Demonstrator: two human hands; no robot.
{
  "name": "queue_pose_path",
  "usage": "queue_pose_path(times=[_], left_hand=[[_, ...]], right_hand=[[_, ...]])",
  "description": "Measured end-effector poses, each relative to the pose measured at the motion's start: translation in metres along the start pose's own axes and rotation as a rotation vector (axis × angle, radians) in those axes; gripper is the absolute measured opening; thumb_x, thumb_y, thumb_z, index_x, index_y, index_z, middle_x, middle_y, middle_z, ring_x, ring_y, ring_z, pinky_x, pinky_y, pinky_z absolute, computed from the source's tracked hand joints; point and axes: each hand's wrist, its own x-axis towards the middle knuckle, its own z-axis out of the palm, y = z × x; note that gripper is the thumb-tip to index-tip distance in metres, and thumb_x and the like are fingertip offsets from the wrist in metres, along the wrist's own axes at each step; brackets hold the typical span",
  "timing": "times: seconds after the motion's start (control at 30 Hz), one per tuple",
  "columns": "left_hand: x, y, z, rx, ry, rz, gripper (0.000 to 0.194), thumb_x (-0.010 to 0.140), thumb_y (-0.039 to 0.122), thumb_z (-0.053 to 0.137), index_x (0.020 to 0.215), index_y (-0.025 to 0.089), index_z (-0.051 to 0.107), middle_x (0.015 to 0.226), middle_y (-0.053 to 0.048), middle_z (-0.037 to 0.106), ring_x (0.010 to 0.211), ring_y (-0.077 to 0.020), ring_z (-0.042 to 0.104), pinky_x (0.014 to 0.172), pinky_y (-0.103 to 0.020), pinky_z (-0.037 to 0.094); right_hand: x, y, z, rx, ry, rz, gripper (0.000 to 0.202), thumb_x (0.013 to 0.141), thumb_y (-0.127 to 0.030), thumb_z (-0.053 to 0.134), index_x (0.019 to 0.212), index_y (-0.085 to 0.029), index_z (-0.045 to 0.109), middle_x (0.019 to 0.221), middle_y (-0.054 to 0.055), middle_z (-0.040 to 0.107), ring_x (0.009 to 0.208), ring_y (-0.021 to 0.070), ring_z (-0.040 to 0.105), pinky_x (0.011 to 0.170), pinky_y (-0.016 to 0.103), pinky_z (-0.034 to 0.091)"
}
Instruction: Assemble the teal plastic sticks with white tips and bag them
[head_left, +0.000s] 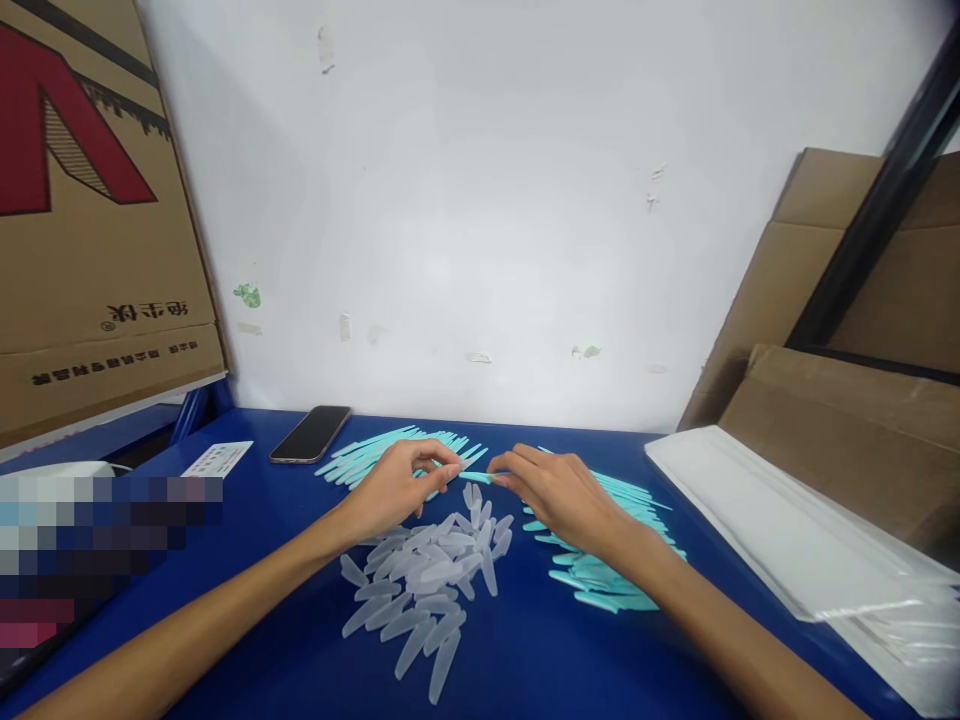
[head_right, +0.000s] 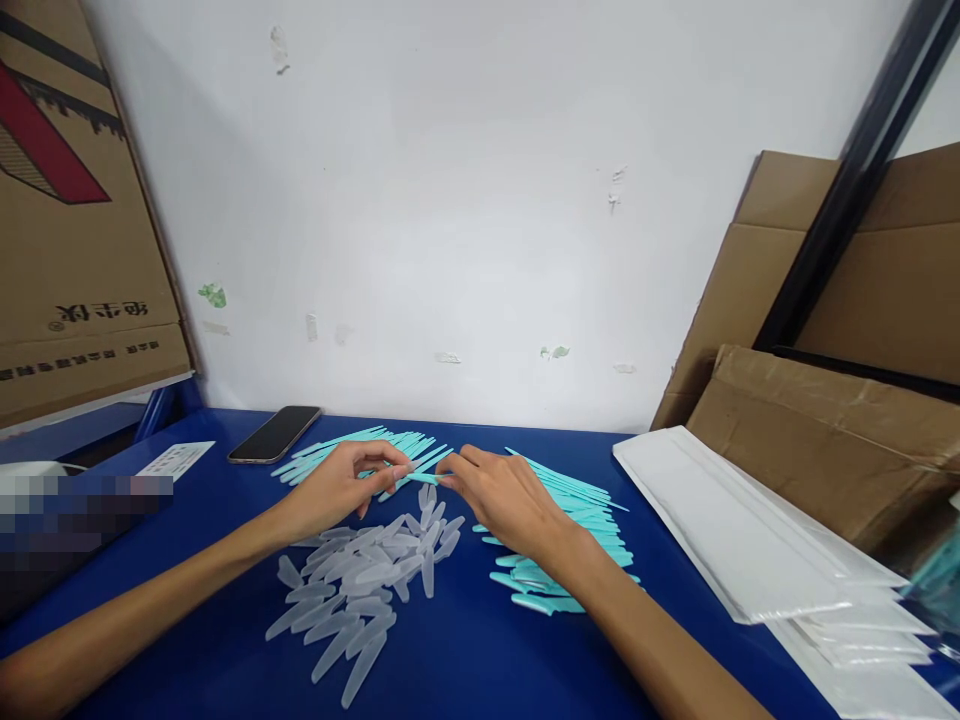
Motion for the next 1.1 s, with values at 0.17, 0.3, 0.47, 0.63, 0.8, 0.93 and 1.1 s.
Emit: queue_pose_path(times=[0.17, 0.3, 0.47, 0.63, 0.8, 0.93, 1.1], left_hand=[[0.0029, -0.0037, -0.0027, -0.086, 0.012, -0.001, 0.034, 0.084, 0.050, 0.065, 0.093, 0.018, 0.069, 0.080, -0.003, 0.061, 0.060, -0.0122, 0.053, 0.043, -0.021, 0.044], [0.0036, -0.0054, -0.0041, -0.168, 0.039, -0.017, 0.045, 0.081, 0.049, 0.068, 0.115, 0.021, 0.064, 0.094, -0.004, 0.060, 0.068, -0.0138, 0.058, 0.046, -0.021, 0.045], [0.0023, -0.0038, -0.0052, -0.164, 0.077, -0.051, 0.044, 0.084, 0.051, 0.064, 0.113, 0.018, 0.067, 0.075, -0.001, 0.058, 0.065, -0.0145, 0.057, 0.050, -0.022, 0.046], [0.0028, -0.0019, -0.0062, -0.180, 0.146, -0.039, 0.036, 0.083, 0.051, 0.067, 0.096, 0.018, 0.068, 0.084, -0.006, 0.069, 0.081, -0.0190, 0.065, 0.067, -0.027, 0.052], [0.0041, -0.0059, -0.0060, -0.320, 0.146, -0.092, 0.036, 0.082, 0.050, 0.070, 0.095, 0.017, 0.062, 0.096, -0.011, 0.075, 0.087, -0.0219, 0.070, 0.071, -0.030, 0.052], [0.0046, -0.0086, -0.0069, -0.332, 0.137, -0.082, 0.036, 0.083, 0.049, 0.069, 0.095, 0.017, 0.060, 0.099, -0.011, 0.074, 0.088, -0.0231, 0.071, 0.067, -0.029, 0.051], [0.0038, -0.0064, -0.0031, -0.286, 0.092, -0.067, 0.035, 0.083, 0.049, 0.068, 0.095, 0.017, 0.059, 0.089, -0.009, 0.073, 0.075, -0.0215, 0.072, 0.050, -0.022, 0.043]], right_hand=[[-0.0001, 0.0002, 0.0003, 0.003, 0.006, -0.011, 0.024, 0.104, -0.033, 0.037, 0.111, -0.025, 0.059, 0.088, 0.000, 0.064, 0.060, 0.0106, 0.053, 0.051, 0.025, 0.023], [-0.0003, -0.0005, -0.0001, 0.008, 0.020, -0.013, 0.025, 0.105, -0.033, 0.036, 0.111, -0.024, 0.059, 0.088, 0.000, 0.064, 0.063, 0.0111, 0.055, 0.051, 0.025, 0.026], [-0.0008, -0.0018, 0.0007, 0.020, 0.014, -0.026, 0.025, 0.104, -0.031, 0.037, 0.115, -0.025, 0.058, 0.091, 0.002, 0.064, 0.067, 0.0130, 0.059, 0.053, 0.025, 0.030], [-0.0010, -0.0024, 0.0031, 0.020, 0.023, -0.048, 0.026, 0.104, -0.031, 0.037, 0.118, -0.024, 0.059, 0.089, 0.003, 0.064, 0.067, 0.0127, 0.058, 0.052, 0.023, 0.028], [-0.0008, -0.0011, 0.0030, 0.001, 0.043, -0.007, 0.026, 0.104, -0.029, 0.038, 0.120, -0.024, 0.058, 0.090, 0.002, 0.064, 0.064, 0.0118, 0.056, 0.052, 0.024, 0.029], [-0.0003, -0.0007, 0.0021, 0.001, 0.055, 0.048, 0.026, 0.103, -0.028, 0.039, 0.122, -0.026, 0.057, 0.091, 0.001, 0.064, 0.056, 0.0106, 0.052, 0.051, 0.024, 0.029], [-0.0006, -0.0022, 0.0024, 0.032, 0.058, 0.032, 0.025, 0.103, -0.029, 0.040, 0.121, -0.025, 0.058, 0.090, 0.001, 0.064, 0.060, 0.0114, 0.056, 0.053, 0.025, 0.033]])
